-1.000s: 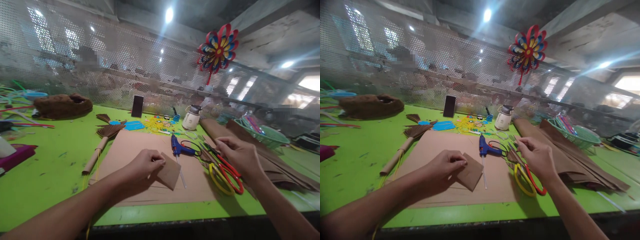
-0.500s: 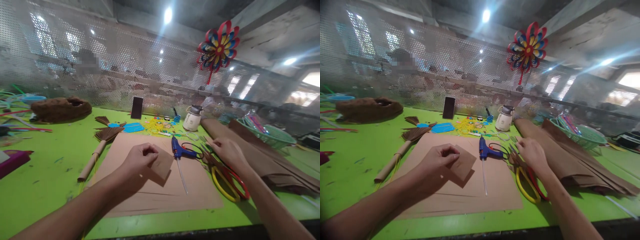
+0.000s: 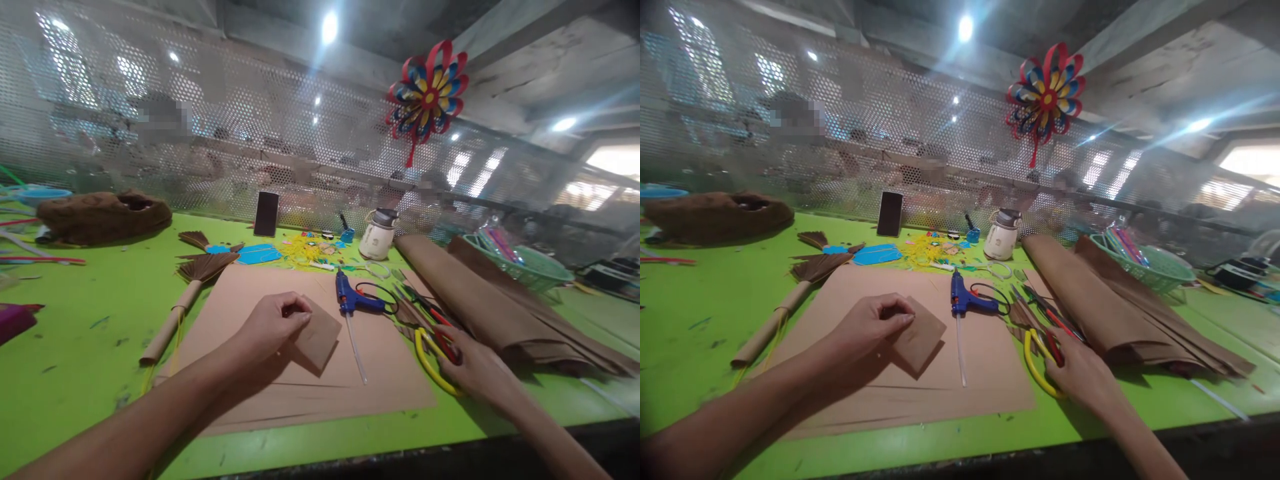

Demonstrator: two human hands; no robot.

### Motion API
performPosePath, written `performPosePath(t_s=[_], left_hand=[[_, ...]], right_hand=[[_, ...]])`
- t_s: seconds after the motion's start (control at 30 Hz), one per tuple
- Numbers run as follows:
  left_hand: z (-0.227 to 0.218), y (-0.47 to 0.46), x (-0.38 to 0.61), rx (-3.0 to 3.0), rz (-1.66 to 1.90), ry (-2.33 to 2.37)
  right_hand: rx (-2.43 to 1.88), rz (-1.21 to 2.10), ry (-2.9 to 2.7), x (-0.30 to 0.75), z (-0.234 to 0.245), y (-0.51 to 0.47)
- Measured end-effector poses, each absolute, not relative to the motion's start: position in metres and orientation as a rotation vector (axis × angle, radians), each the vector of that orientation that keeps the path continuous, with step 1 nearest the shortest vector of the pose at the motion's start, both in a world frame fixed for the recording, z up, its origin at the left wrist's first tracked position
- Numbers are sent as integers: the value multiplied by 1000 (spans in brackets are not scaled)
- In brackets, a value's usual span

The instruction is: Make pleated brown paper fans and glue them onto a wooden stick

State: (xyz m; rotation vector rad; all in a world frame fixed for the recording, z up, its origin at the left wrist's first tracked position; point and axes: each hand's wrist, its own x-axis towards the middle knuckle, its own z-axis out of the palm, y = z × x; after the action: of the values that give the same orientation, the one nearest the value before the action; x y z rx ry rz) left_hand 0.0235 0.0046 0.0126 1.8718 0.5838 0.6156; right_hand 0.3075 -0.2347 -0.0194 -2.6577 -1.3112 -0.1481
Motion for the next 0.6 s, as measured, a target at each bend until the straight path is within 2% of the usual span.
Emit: performPosePath(t_s=[0.17, 0.4, 0.6], left_hand=[[7, 8, 24, 1858, 615, 580], [5, 7, 24, 1922, 619, 563], [10, 5, 21, 1961, 629, 572]], right_hand=[[-2720, -199, -1129, 302, -32, -238], [-2851, -784, -1268, 296, -22, -223], [-2864, -825, -1542, 298, -7, -211]])
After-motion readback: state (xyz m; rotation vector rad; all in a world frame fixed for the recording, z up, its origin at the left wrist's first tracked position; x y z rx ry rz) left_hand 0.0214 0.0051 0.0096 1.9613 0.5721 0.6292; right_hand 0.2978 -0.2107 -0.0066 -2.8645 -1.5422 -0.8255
